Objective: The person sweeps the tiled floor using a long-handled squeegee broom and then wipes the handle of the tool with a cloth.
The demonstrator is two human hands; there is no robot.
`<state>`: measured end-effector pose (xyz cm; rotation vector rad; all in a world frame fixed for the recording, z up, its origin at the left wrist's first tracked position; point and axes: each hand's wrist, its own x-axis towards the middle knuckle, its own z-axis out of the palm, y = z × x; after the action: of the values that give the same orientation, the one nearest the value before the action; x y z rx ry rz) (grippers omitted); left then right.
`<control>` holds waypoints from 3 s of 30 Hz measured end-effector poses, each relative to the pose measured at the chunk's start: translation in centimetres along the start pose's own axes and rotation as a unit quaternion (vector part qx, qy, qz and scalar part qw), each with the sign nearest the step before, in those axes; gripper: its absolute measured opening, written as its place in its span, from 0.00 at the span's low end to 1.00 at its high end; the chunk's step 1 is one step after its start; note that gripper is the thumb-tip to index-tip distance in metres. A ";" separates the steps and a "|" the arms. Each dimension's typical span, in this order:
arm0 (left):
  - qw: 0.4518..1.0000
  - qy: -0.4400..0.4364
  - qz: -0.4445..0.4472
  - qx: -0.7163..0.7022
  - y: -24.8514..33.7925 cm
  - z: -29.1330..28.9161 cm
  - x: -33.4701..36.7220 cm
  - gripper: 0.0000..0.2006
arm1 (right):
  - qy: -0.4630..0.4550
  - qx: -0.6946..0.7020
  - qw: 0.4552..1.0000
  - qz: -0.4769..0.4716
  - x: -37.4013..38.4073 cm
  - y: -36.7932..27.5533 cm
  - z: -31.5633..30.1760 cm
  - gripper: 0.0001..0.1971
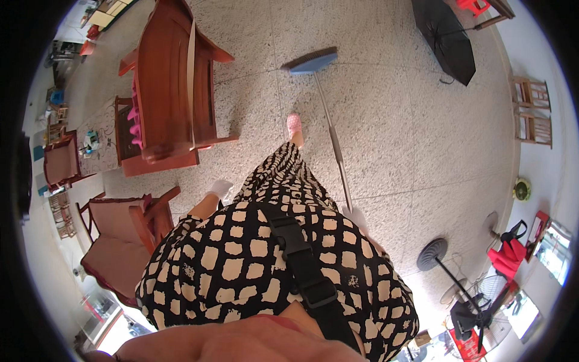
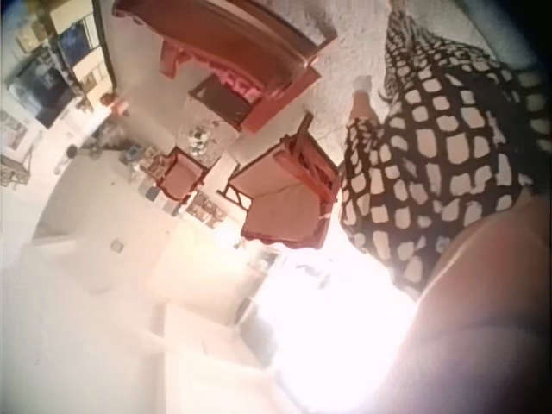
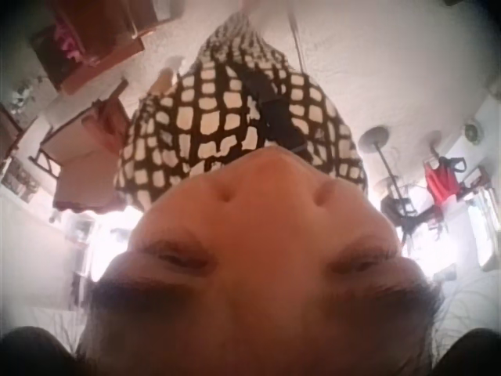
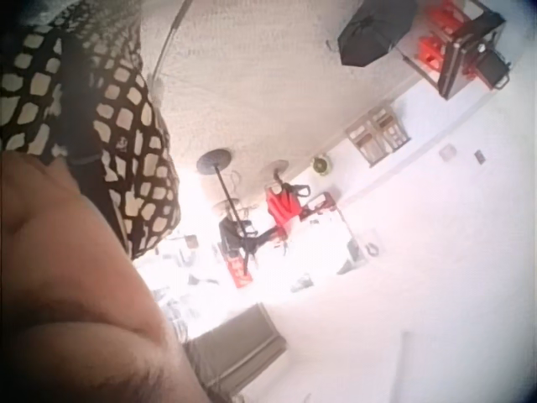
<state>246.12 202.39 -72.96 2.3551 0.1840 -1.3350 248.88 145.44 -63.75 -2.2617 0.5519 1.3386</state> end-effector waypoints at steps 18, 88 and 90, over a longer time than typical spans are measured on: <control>0.942 0.220 0.038 -0.251 24.4 -36.2 15.2 0.12 | 0.110 0.020 0.994 0.015 11.1 -18.4 -30.6 0.29; 0.667 0.157 0.292 -0.668 80.6 -108.8 48.1 0.04 | -0.131 0.711 0.671 0.163 65.5 -82.0 -99.6 0.07; 0.647 0.171 0.267 -0.693 78.4 -109.1 49.2 0.03 | -0.179 0.637 0.715 0.226 63.9 -86.4 -98.1 0.07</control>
<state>382.93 173.50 -42.39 1.0600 0.3921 -0.1330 394.18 153.66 -63.32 -0.7154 1.3792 0.9633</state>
